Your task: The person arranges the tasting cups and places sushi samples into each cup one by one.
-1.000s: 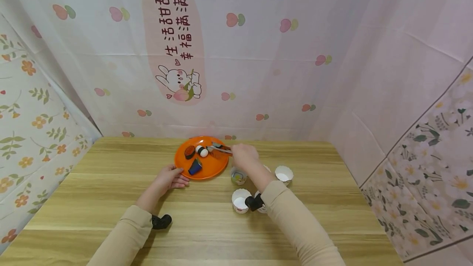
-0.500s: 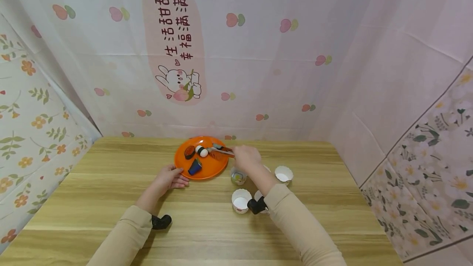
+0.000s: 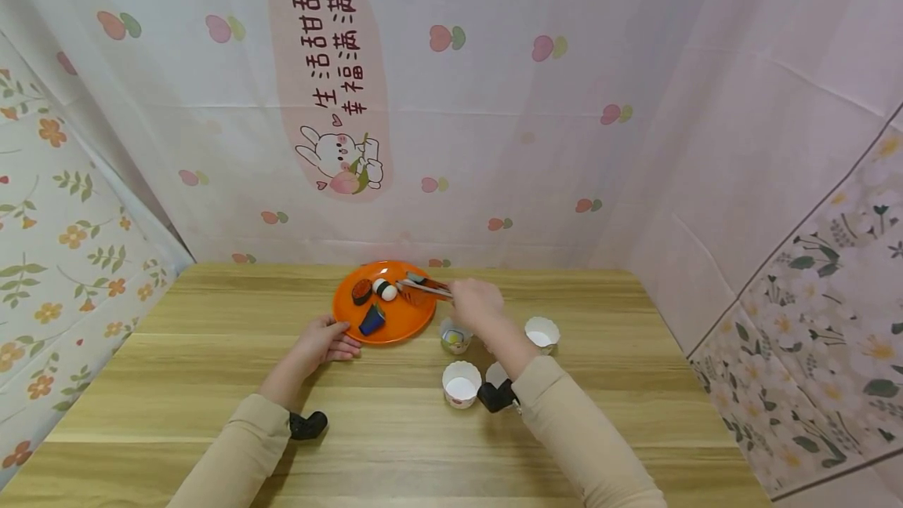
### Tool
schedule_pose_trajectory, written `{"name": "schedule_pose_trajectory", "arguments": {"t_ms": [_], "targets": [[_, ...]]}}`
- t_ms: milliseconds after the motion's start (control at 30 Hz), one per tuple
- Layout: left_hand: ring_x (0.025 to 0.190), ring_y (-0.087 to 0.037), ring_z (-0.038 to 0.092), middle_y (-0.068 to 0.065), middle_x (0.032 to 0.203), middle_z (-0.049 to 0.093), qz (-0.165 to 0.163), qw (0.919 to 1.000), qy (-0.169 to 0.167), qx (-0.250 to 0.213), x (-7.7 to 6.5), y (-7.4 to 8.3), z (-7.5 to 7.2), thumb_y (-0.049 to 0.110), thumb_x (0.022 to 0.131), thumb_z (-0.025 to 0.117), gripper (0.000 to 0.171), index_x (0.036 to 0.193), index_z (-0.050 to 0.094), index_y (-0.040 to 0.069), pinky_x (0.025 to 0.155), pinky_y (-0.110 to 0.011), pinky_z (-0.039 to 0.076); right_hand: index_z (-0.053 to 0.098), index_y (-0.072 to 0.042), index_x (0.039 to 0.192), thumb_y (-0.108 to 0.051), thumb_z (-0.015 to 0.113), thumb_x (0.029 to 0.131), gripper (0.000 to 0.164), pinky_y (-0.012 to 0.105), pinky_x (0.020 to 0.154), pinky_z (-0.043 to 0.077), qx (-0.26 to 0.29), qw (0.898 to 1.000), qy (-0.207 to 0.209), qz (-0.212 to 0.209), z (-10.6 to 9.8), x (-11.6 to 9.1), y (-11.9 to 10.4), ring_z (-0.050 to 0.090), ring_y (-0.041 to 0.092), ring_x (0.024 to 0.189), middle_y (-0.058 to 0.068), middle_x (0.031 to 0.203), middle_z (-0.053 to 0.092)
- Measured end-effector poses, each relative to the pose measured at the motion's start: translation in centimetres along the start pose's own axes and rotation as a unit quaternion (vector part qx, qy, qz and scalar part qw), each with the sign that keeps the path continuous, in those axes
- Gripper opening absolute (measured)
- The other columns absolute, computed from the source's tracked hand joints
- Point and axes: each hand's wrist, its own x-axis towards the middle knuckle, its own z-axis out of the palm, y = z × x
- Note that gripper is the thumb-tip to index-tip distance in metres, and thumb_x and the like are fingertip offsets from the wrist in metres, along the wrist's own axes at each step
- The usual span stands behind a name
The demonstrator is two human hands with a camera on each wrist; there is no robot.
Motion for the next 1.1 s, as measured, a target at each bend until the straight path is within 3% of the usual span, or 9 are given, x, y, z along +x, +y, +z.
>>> {"name": "schedule_pose_trajectory", "arguments": {"t_ms": [333,533,833,1100], "targets": [[0.059,-0.022,0.068,-0.017,0.073,0.068,-0.002,1.0000,0.005,0.001,0.1,-0.1,0.0,0.011,0.103,0.042,0.021,0.114,0.039,-0.007,0.054,-0.030,0.057,0.061,-0.013,0.128,-0.012,0.064,0.090,0.038,0.028,0.041,0.036,0.017,1.000,0.014,-0.009,-0.4,-1.0,0.5,0.054,0.017,0.064,0.007,0.105,0.068],[0.059,-0.021,0.068,-0.017,0.073,0.068,-0.001,1.0000,0.004,0.006,-0.1,0.0,0.1,0.011,0.103,0.041,0.021,0.113,0.040,-0.007,0.055,-0.029,0.057,0.059,-0.013,0.133,-0.011,0.063,0.091,0.041,0.026,0.039,0.024,0.028,0.999,0.019,-0.011,-0.4,-1.5,0.8,0.044,0.015,0.051,0.006,0.099,0.069],[0.059,-0.021,0.068,-0.016,0.072,0.068,0.000,1.0000,0.007,0.006,0.0,-0.1,0.2,0.010,0.103,0.041,0.021,0.114,0.040,-0.008,0.054,-0.029,0.057,0.062,-0.014,0.129,-0.010,0.064,0.091,0.038,0.026,0.040,0.029,0.040,0.998,0.041,-0.029,-0.8,-2.5,0.7,0.047,0.014,0.052,0.006,0.102,0.069],[0.058,-0.021,0.068,-0.016,0.072,0.067,-0.001,1.0000,0.006,0.005,0.1,-0.1,0.1,0.011,0.103,0.041,0.020,0.112,0.039,-0.007,0.053,-0.029,0.057,0.061,-0.015,0.130,-0.011,0.064,0.091,0.039,0.025,0.039,0.025,0.053,0.996,0.056,-0.036,-1.2,-3.4,0.8,0.041,0.012,0.046,0.005,0.099,0.070]]}}
